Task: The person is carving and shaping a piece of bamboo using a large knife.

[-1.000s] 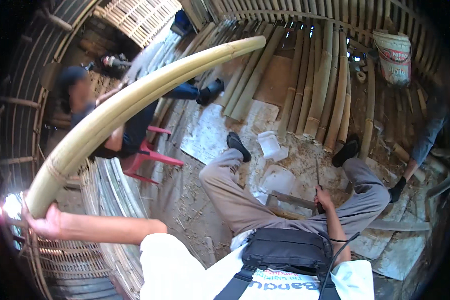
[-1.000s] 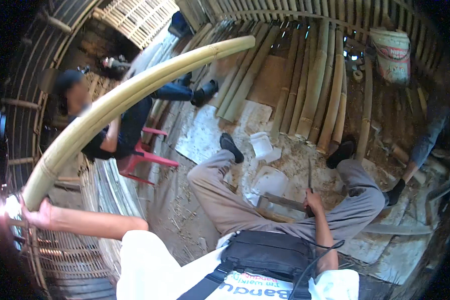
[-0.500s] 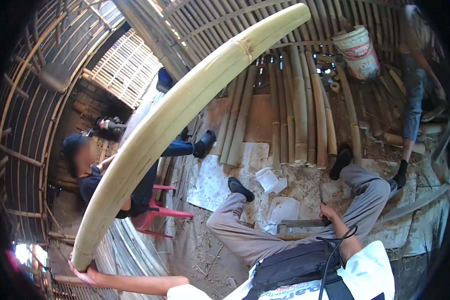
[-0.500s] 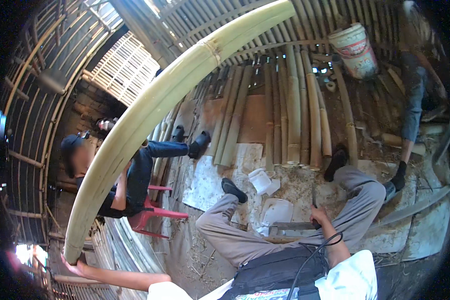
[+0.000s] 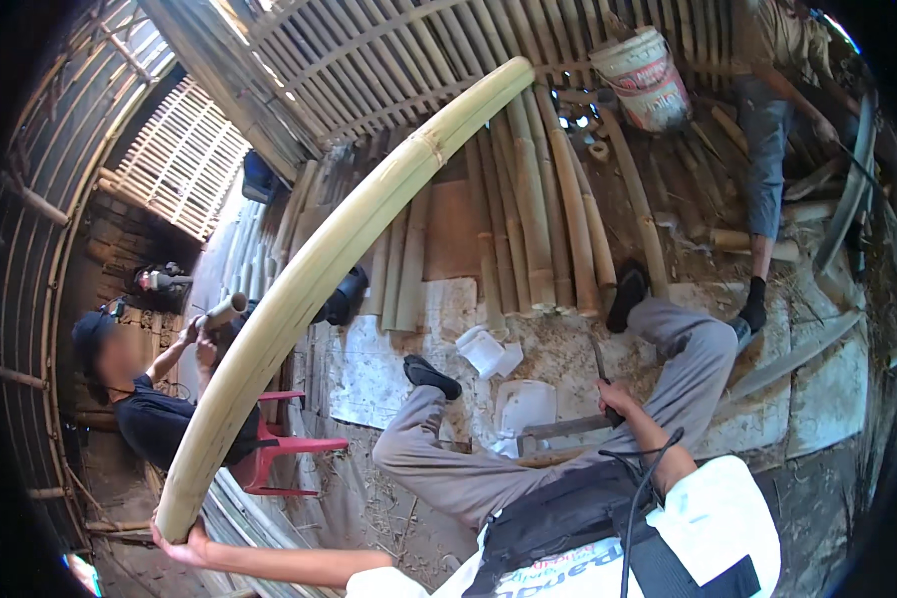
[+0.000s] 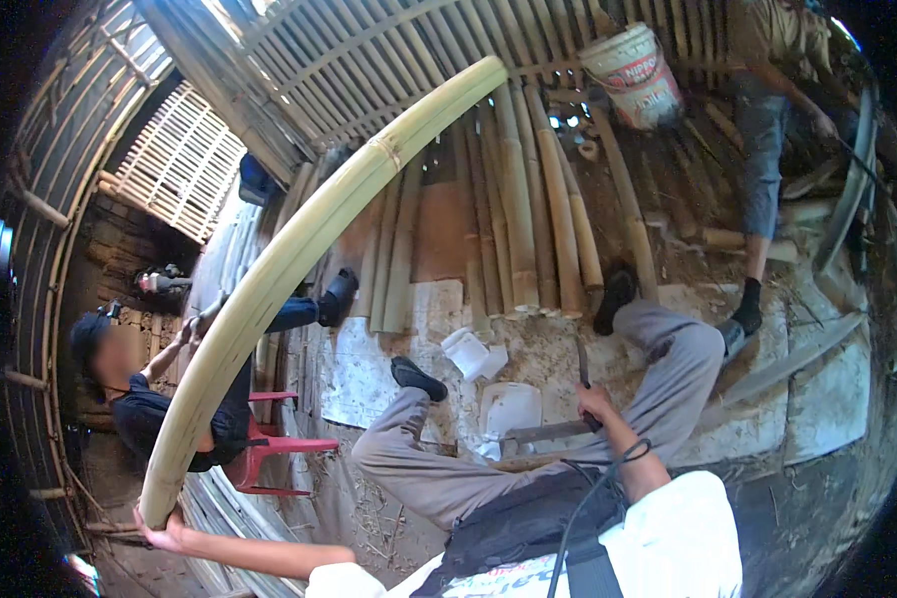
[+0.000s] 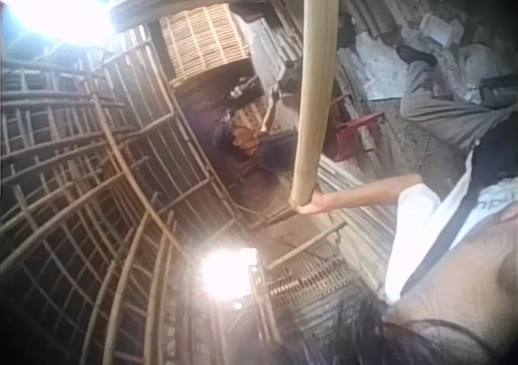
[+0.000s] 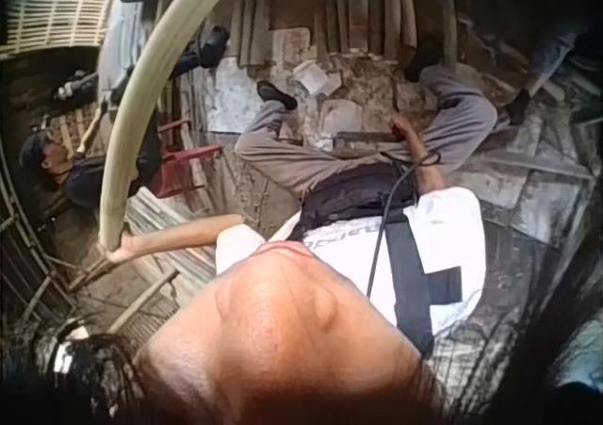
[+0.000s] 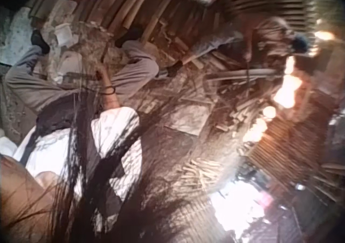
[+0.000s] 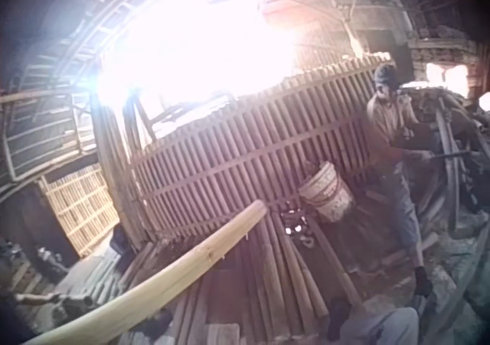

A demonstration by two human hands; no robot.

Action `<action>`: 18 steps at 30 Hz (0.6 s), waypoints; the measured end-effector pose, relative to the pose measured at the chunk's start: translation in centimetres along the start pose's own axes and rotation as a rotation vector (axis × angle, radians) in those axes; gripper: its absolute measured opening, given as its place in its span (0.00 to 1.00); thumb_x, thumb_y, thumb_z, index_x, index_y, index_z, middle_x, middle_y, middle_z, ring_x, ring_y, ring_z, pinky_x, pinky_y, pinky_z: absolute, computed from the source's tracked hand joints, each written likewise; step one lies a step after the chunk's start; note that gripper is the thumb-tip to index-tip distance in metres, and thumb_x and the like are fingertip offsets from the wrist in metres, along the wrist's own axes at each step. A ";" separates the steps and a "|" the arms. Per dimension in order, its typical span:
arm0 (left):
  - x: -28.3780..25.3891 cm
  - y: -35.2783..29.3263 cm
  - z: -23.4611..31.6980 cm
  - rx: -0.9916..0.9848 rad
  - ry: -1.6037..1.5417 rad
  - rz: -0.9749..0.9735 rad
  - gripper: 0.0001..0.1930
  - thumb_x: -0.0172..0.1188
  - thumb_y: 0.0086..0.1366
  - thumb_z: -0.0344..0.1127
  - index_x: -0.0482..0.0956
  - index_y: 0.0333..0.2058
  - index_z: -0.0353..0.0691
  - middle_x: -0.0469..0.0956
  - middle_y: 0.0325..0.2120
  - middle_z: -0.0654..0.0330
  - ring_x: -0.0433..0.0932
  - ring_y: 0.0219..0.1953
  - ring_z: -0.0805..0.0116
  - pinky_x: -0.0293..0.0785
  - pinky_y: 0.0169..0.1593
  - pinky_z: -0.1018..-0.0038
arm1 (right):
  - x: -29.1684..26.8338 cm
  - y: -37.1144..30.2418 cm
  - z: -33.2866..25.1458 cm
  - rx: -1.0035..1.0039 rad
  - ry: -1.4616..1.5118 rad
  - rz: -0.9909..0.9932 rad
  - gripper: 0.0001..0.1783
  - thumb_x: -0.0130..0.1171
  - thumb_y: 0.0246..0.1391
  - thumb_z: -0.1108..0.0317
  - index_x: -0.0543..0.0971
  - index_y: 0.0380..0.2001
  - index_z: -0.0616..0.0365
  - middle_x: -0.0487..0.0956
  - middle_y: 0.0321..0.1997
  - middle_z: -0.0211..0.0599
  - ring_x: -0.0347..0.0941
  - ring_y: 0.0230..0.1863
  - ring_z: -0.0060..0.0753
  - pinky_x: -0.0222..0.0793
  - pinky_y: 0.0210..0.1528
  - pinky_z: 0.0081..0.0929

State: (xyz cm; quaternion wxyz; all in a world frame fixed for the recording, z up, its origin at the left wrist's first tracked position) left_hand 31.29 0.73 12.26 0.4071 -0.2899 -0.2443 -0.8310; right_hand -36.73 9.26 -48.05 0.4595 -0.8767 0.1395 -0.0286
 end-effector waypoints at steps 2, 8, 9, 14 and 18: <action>1.8 -1.4 -4.6 -0.032 -0.011 -0.038 0.13 0.65 0.49 0.36 0.79 0.34 0.38 0.80 0.35 0.58 0.77 0.41 0.58 0.70 0.49 0.57 | 0.0 0.0 -0.1 0.011 -0.019 0.017 0.33 0.47 0.60 0.46 0.75 0.14 0.64 0.73 0.12 0.40 0.71 0.12 0.36 0.68 0.18 0.35; 11.9 -7.5 -19.7 -0.018 0.009 -0.113 0.10 0.66 0.49 0.34 0.81 0.31 0.36 0.80 0.33 0.56 0.78 0.38 0.57 0.72 0.46 0.58 | 0.0 -0.7 -0.6 0.001 -0.019 -0.039 0.33 0.48 0.60 0.45 0.75 0.15 0.65 0.73 0.12 0.39 0.71 0.13 0.36 0.68 0.18 0.35; 13.7 -9.1 -22.1 0.055 0.022 -0.074 0.10 0.65 0.49 0.33 0.81 0.30 0.36 0.80 0.32 0.56 0.79 0.37 0.58 0.73 0.46 0.59 | 0.0 -0.8 -0.6 0.021 -0.005 -0.034 0.33 0.48 0.60 0.45 0.75 0.15 0.65 0.73 0.12 0.39 0.71 0.13 0.35 0.68 0.18 0.35; 23.0 -17.6 -28.9 0.324 -0.094 -0.029 0.17 0.70 0.42 0.25 0.71 0.30 0.36 0.76 0.32 0.52 0.79 0.32 0.55 0.80 0.40 0.59 | 0.5 -0.3 -0.4 0.066 -0.003 -0.019 0.32 0.51 0.59 0.44 0.75 0.16 0.64 0.73 0.12 0.38 0.70 0.13 0.34 0.68 0.17 0.32; 27.4 -24.1 -37.4 0.489 0.032 0.124 0.27 0.71 0.39 0.23 0.71 0.41 0.39 0.72 0.39 0.56 0.76 0.39 0.59 0.80 0.41 0.58 | 0.9 0.4 -0.3 0.092 -0.103 -0.043 0.32 0.51 0.58 0.43 0.74 0.15 0.63 0.73 0.13 0.37 0.70 0.13 0.32 0.68 0.17 0.31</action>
Point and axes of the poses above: each hand's wrist, its own y-axis towards the middle knuckle, its own x-axis out of the palm, z = x × y, the point moved 1 cm from there along y, towards the middle knuckle
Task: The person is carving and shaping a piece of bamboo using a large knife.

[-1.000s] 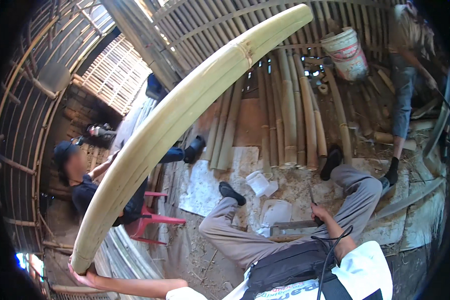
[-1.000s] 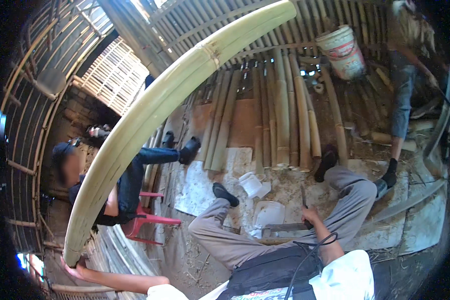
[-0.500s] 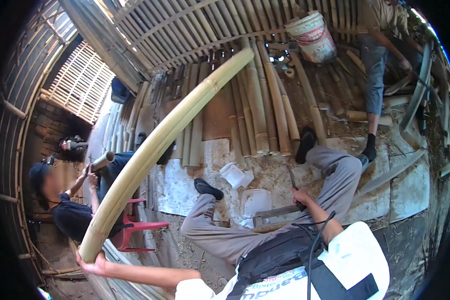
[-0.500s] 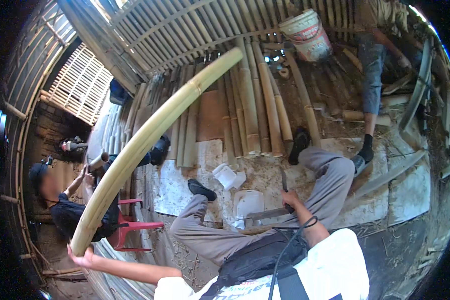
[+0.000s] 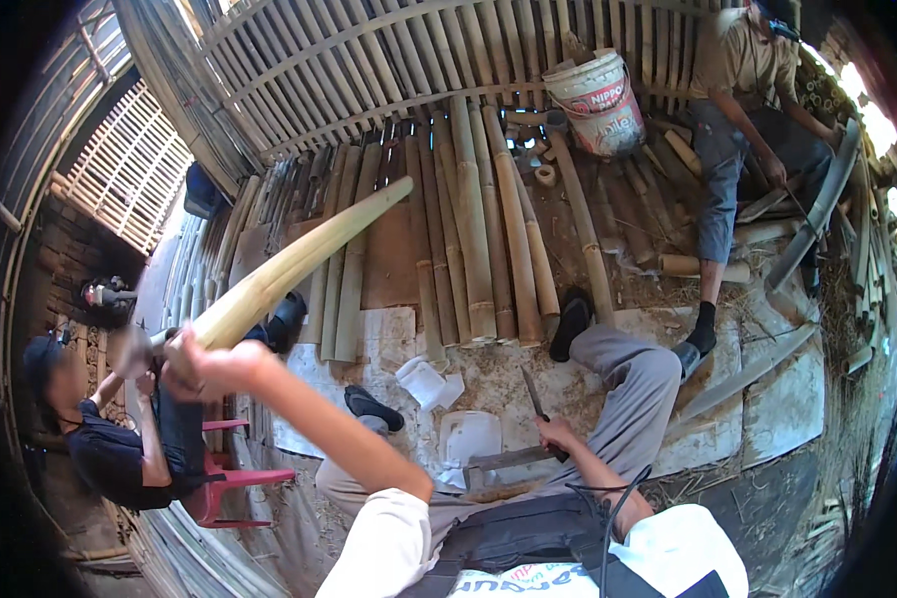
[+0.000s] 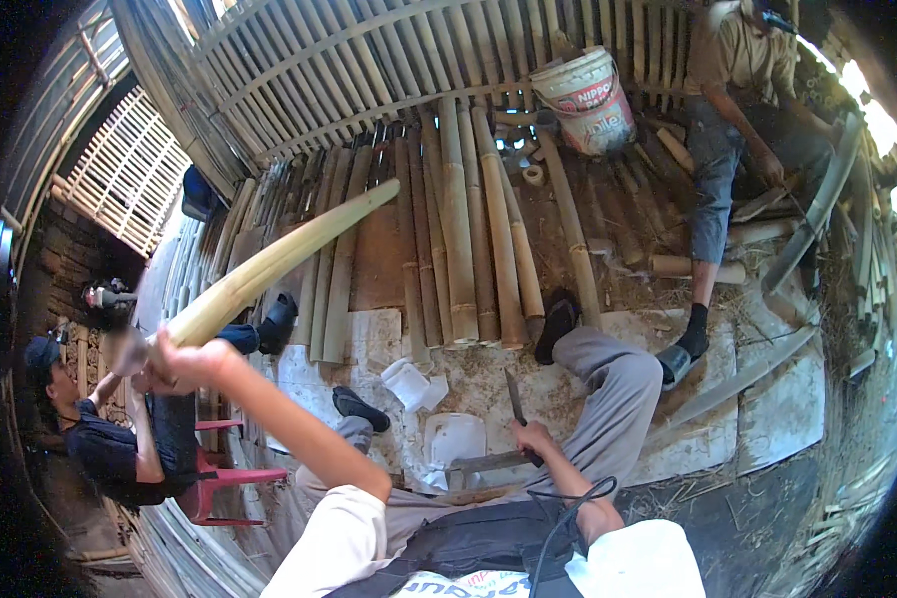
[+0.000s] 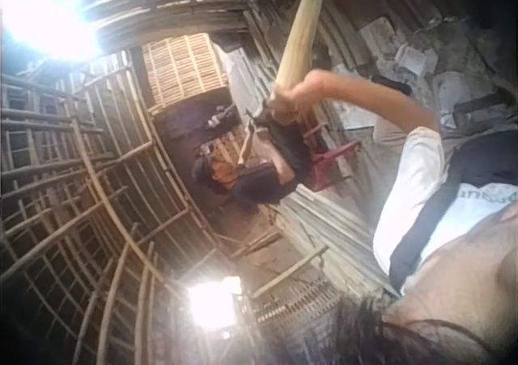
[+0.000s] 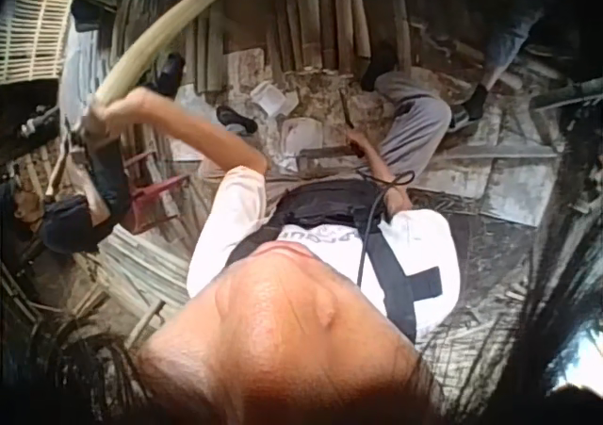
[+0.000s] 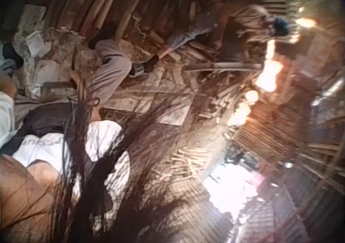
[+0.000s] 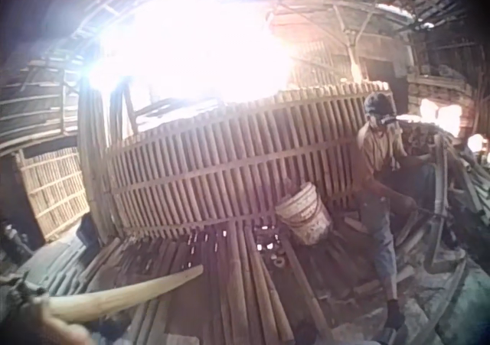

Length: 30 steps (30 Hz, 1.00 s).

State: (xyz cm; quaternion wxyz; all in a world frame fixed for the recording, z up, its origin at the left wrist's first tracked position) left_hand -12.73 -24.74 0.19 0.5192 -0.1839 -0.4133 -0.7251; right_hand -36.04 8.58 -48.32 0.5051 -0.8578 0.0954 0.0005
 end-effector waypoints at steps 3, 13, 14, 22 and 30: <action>-0.9 -6.0 -4.8 -0.088 0.113 -0.069 0.30 0.69 0.42 0.24 0.68 0.46 0.39 0.73 0.39 0.56 0.76 0.39 0.59 0.79 0.43 0.61 | 0.0 0.3 0.0 0.000 -0.149 -0.016 0.34 0.49 0.57 0.40 0.76 0.15 0.62 0.75 0.14 0.36 0.74 0.18 0.32 0.70 0.25 0.31; -19.5 -12.4 -20.2 -0.986 0.221 -0.270 0.20 0.65 0.56 0.29 0.74 0.48 0.36 0.76 0.43 0.57 0.75 0.45 0.63 0.71 0.51 0.69 | 0.4 -0.5 -0.4 0.088 -0.185 -0.053 0.36 0.49 0.57 0.41 0.76 0.16 0.67 0.77 0.14 0.40 0.76 0.16 0.35 0.72 0.23 0.32; -21.6 -12.9 -21.7 -1.226 0.192 -0.296 0.17 0.64 0.54 0.28 0.75 0.44 0.38 0.77 0.39 0.57 0.75 0.43 0.60 0.71 0.51 0.68 | 0.5 -0.6 -0.4 0.099 -0.192 -0.081 0.36 0.48 0.58 0.40 0.76 0.16 0.67 0.77 0.14 0.40 0.76 0.16 0.35 0.72 0.24 0.32; -35.1 -22.9 -29.3 -1.688 0.410 0.002 0.21 0.63 0.47 0.41 0.75 0.41 0.42 0.74 0.35 0.57 0.75 0.39 0.57 0.73 0.40 0.64 | 0.2 -0.8 0.2 0.182 -0.105 -0.056 0.32 0.53 0.58 0.43 0.74 0.17 0.64 0.73 0.14 0.39 0.72 0.15 0.32 0.69 0.19 0.31; -43.7 -26.9 -30.8 -1.640 0.750 -0.277 0.22 0.63 0.47 0.43 0.75 0.41 0.42 0.74 0.36 0.56 0.75 0.37 0.61 0.73 0.36 0.64 | 1.2 -2.3 -2.6 0.274 -0.116 -0.052 0.23 0.51 0.60 0.47 0.67 0.24 0.56 0.66 0.14 0.31 0.62 0.11 0.25 0.62 0.13 0.29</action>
Point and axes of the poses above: each hand's wrist, its own y-axis towards the middle knuckle, its own x-axis out of the palm, z = x × y, the point moved 1 cm from there along y, towards the middle knuckle
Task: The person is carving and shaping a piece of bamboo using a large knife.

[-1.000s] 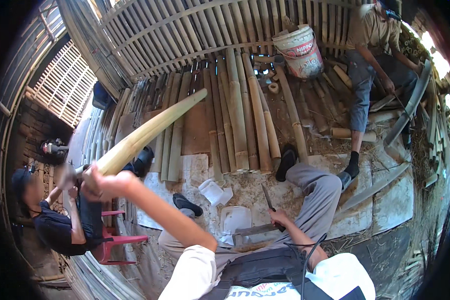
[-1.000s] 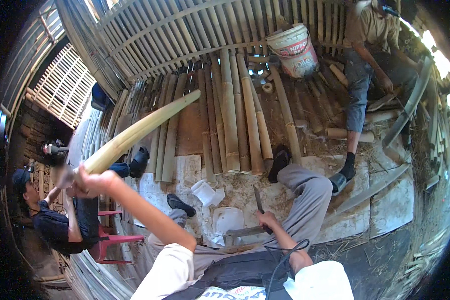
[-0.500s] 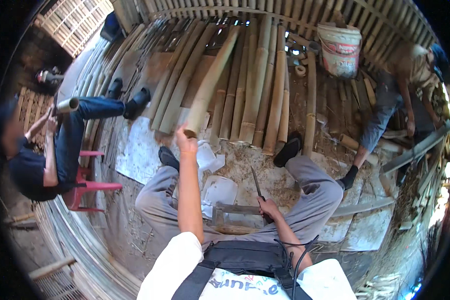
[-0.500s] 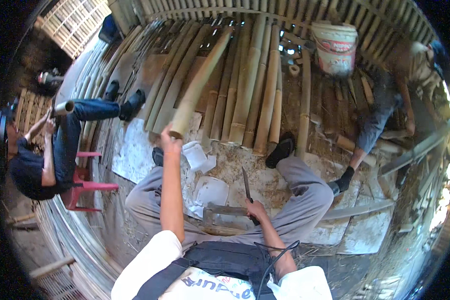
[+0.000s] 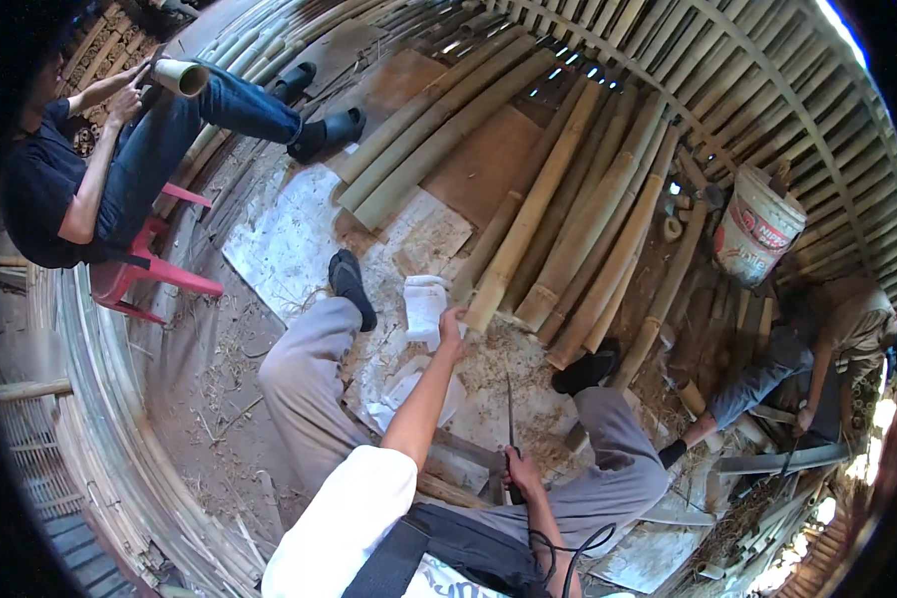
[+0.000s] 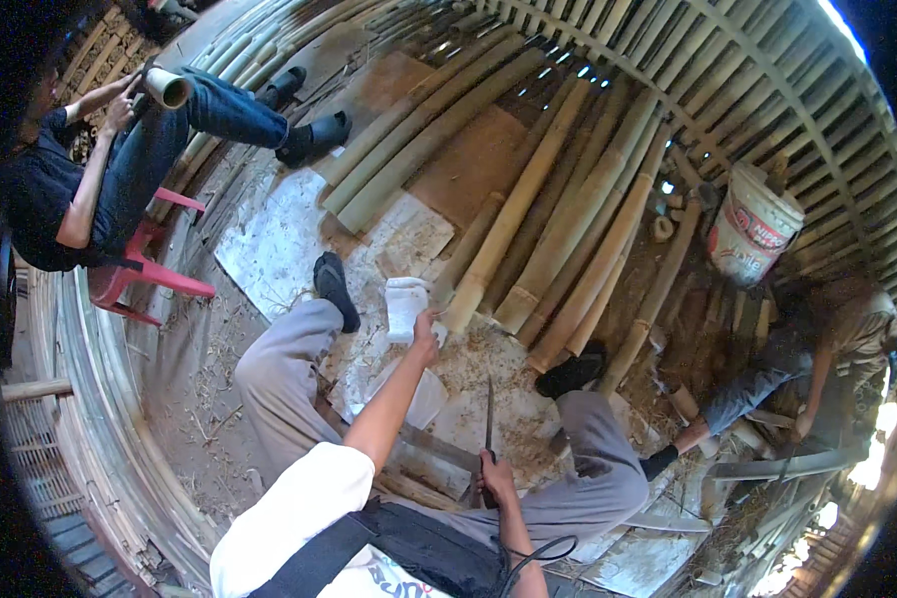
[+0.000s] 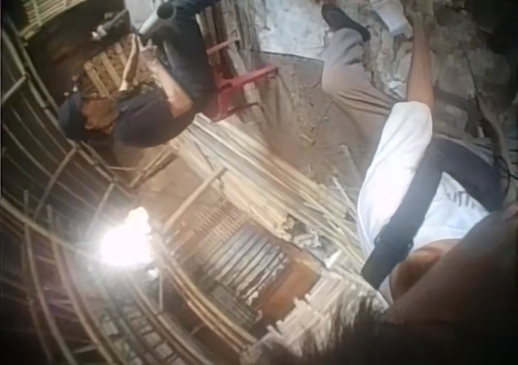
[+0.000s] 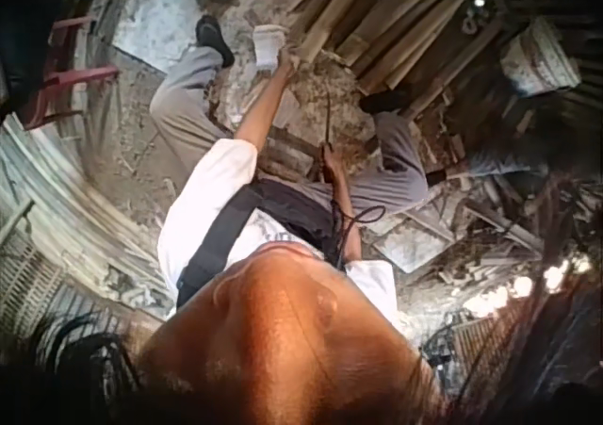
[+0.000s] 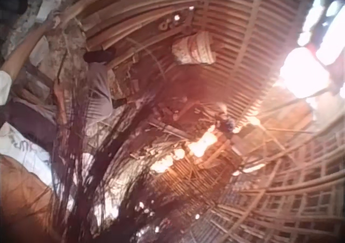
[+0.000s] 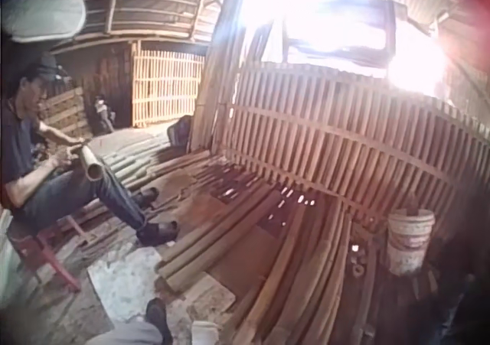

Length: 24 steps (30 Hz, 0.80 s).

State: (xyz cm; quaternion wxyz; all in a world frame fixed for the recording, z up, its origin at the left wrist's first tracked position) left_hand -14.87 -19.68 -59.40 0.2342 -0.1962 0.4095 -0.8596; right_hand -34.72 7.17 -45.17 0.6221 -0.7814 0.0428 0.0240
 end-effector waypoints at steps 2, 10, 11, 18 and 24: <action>-3.1 0.0 -0.1 -0.021 0.172 0.058 0.23 0.62 0.48 0.45 0.78 0.43 0.42 0.76 0.35 0.55 0.76 0.38 0.63 0.74 0.38 0.63 | 0.3 -0.5 -0.6 0.063 0.015 -0.008 0.24 0.52 0.59 0.46 0.67 0.24 0.57 0.66 0.14 0.32 0.62 0.11 0.25 0.62 0.13 0.29; -17.2 1.1 22.1 0.005 1.950 -0.329 0.30 0.56 0.53 0.44 0.72 0.56 0.43 0.75 0.52 0.52 0.78 0.47 0.52 0.74 0.49 0.63 | -0.5 -0.3 -0.5 -0.093 -0.271 -0.044 0.19 0.65 0.46 0.58 0.74 0.14 0.62 0.74 0.14 0.36 0.74 0.16 0.29 0.70 0.20 0.29; -18.1 -0.3 25.3 0.017 1.983 -0.295 0.32 0.55 0.53 0.44 0.69 0.58 0.44 0.72 0.55 0.51 0.77 0.50 0.51 0.73 0.52 0.63 | -0.7 -0.2 -0.3 -0.137 -0.380 0.012 0.19 0.66 0.45 0.57 0.75 0.16 0.63 0.75 0.15 0.37 0.75 0.16 0.31 0.71 0.22 0.30; -23.8 -15.8 30.3 0.238 1.745 -0.399 0.32 0.53 0.62 0.52 0.67 0.59 0.39 0.70 0.57 0.47 0.68 0.60 0.54 0.62 0.62 0.67 | -1.3 -2.3 0.2 -0.356 -0.768 0.173 0.22 0.65 0.43 0.53 0.79 0.23 0.67 0.80 0.25 0.52 0.79 0.30 0.53 0.74 0.36 0.41; -27.4 -20.9 28.2 0.353 1.244 -0.308 0.30 0.53 0.63 0.53 0.70 0.57 0.38 0.68 0.59 0.47 0.65 0.62 0.54 0.58 0.63 0.70 | -2.0 -6.8 -4.3 -0.503 -0.898 0.389 0.24 0.63 0.44 0.52 0.80 0.27 0.69 0.79 0.31 0.62 0.77 0.37 0.62 0.73 0.41 0.48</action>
Point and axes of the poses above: each hand's wrist, its own y-axis towards the middle knuckle, its own x-axis out of the palm, z = x × y, the point moved 1 cm from there along y, towards the middle knuckle
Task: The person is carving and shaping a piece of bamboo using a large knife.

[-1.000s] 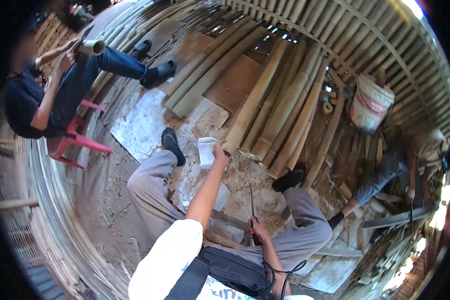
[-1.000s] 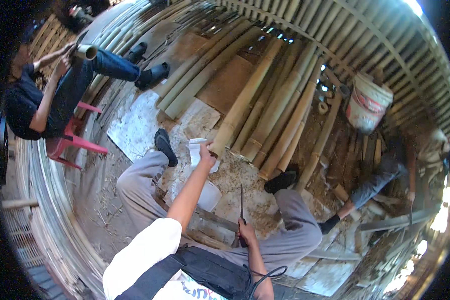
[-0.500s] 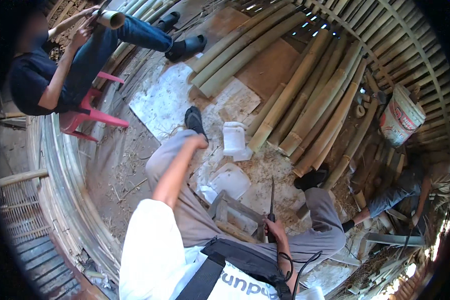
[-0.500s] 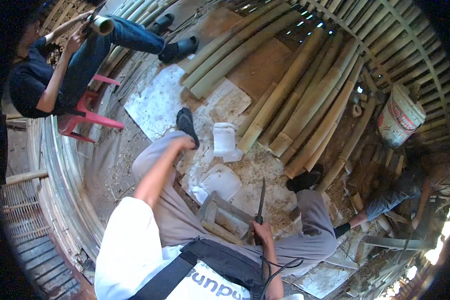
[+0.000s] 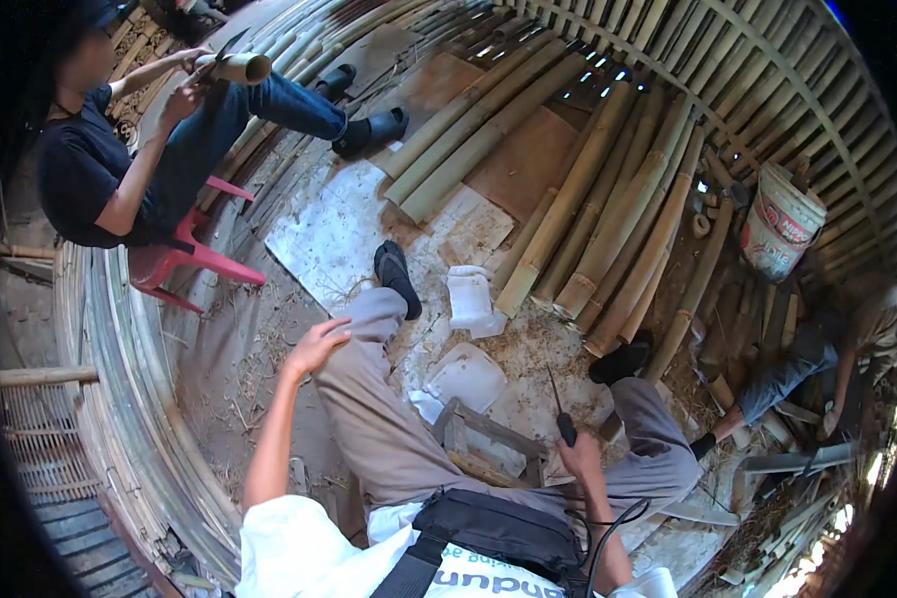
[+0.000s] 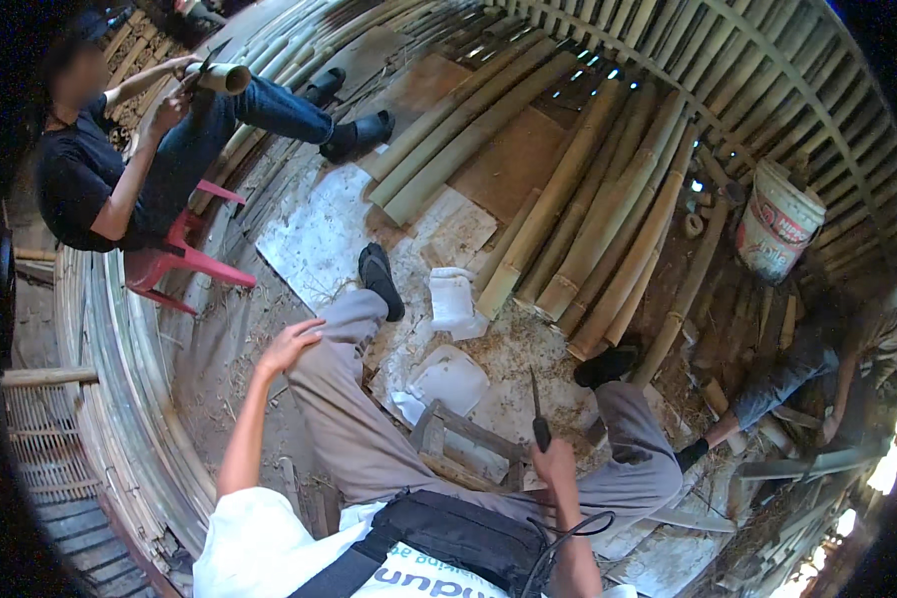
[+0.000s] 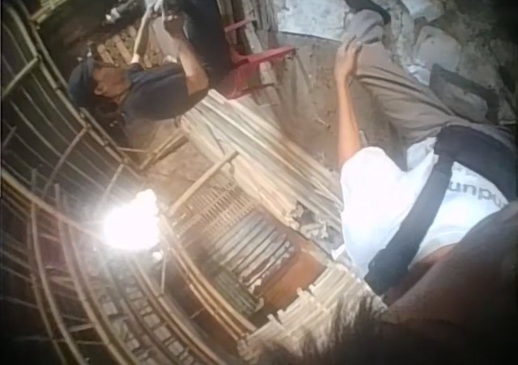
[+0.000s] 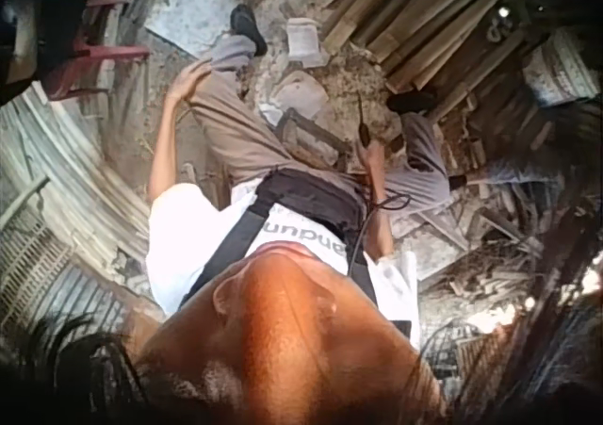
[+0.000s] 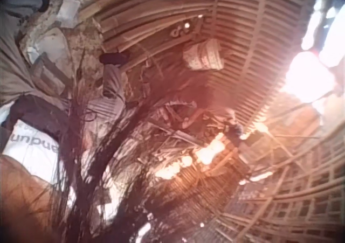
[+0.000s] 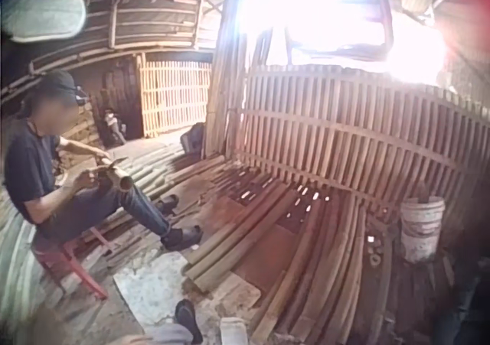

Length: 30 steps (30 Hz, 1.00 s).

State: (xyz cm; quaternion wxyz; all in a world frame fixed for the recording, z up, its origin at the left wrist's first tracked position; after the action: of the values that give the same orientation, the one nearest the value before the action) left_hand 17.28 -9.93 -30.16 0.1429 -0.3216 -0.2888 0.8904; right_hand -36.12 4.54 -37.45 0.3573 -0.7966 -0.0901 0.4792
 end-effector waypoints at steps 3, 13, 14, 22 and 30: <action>0.2 -0.7 0.3 -0.050 0.071 -0.011 0.31 0.54 0.63 0.53 0.68 0.59 0.38 0.67 0.60 0.47 0.64 0.63 0.54 0.57 0.64 0.70 | -3.5 0.4 -1.0 -0.031 -0.042 0.019 0.24 0.63 0.45 0.52 0.81 0.30 0.69 0.78 0.31 0.64 0.76 0.38 0.63 0.72 0.42 0.49; -1.6 6.8 8.2 0.146 -0.316 -0.483 0.30 0.55 0.66 0.52 0.66 0.61 0.41 0.72 0.56 0.56 0.70 0.57 0.65 0.62 0.60 0.68 | -3.7 1.3 0.1 0.069 -0.100 0.011 0.28 0.64 0.44 0.50 0.80 0.35 0.69 0.78 0.34 0.64 0.76 0.40 0.63 0.72 0.44 0.47; -1.5 10.0 7.6 0.082 -0.440 -0.494 0.29 0.55 0.65 0.52 0.67 0.60 0.42 0.75 0.53 0.56 0.75 0.53 0.66 0.67 0.56 0.67 | -3.4 1.0 0.4 0.074 -0.073 0.040 0.28 0.64 0.44 0.51 0.79 0.36 0.69 0.79 0.37 0.63 0.75 0.41 0.62 0.71 0.44 0.46; 5.4 30.9 -5.5 -0.550 -0.667 0.181 0.31 0.62 0.58 0.47 0.66 0.58 0.42 0.79 0.43 0.54 0.81 0.38 0.60 0.71 0.47 0.61 | -3.2 1.1 1.2 0.221 0.081 -0.028 0.25 0.64 0.45 0.53 0.79 0.33 0.70 0.79 0.26 0.58 0.77 0.34 0.60 0.70 0.37 0.45; 5.3 39.1 -0.9 -0.253 0.481 0.510 0.47 0.73 0.43 0.42 0.57 0.61 0.43 0.62 0.57 0.49 0.64 0.58 0.47 0.68 0.57 0.55 | -3.0 1.1 -0.9 0.430 0.095 -0.060 0.22 0.63 0.46 0.55 0.78 0.30 0.69 0.77 0.22 0.53 0.76 0.29 0.58 0.69 0.32 0.42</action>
State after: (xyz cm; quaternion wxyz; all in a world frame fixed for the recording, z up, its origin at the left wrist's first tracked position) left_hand 11.19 -38.22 -57.04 -0.0608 -0.5985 -0.2654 0.7534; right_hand -37.12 1.83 -35.85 0.5367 -0.7208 0.0075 0.4385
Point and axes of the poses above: each hand's wrist, its own y-axis towards the middle knuckle, its own x-axis out of the palm, z = x × y, the point moved 1 cm from there along y, towards the middle knuckle
